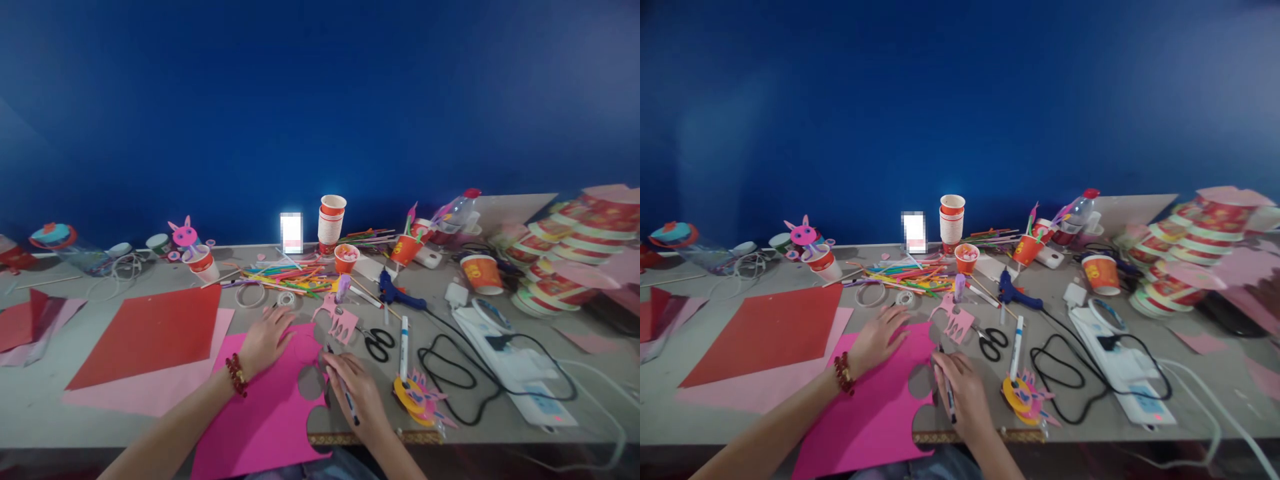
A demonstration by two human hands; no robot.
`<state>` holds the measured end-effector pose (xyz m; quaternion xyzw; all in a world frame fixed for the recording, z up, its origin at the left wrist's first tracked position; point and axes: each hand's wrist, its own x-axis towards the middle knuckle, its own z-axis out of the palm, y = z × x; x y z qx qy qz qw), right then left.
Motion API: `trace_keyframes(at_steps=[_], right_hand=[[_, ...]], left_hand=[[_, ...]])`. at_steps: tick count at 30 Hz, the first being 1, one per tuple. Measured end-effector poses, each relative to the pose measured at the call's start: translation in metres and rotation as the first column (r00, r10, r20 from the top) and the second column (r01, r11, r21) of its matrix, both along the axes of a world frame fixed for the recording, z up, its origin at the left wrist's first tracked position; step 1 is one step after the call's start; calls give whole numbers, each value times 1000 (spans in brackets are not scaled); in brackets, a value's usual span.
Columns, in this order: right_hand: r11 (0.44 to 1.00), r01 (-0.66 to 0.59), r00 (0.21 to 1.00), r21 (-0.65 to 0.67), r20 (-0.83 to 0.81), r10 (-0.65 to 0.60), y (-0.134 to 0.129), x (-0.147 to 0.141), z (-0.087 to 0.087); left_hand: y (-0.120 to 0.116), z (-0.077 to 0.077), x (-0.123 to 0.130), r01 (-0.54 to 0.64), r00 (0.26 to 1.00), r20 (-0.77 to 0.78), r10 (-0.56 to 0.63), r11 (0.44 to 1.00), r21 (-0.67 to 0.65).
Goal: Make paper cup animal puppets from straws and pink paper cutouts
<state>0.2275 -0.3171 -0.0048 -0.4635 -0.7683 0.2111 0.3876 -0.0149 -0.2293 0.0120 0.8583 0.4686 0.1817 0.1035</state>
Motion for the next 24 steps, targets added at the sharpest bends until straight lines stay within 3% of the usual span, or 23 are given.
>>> trace_keyframes(at_steps=[4, 8, 16, 24], right_hand=[[1000, -6, 999, -1, 36, 6, 0, 1, -9], [999, 40, 993, 30, 108, -43, -2, -1, -7], [992, 42, 980, 120, 186, -64, 7, -1, 18], [983, 103, 887, 152, 433, -160, 62, -7, 30]], left_hand=[[-17, 2, -9, 36, 987, -158, -36, 999, 0], [-14, 6, -17, -18, 966, -260, 9, 999, -32], [6, 6, -27, -29, 993, -121, 12, 990, -135], [4, 19, -35, 13, 999, -32, -21, 974, -228]])
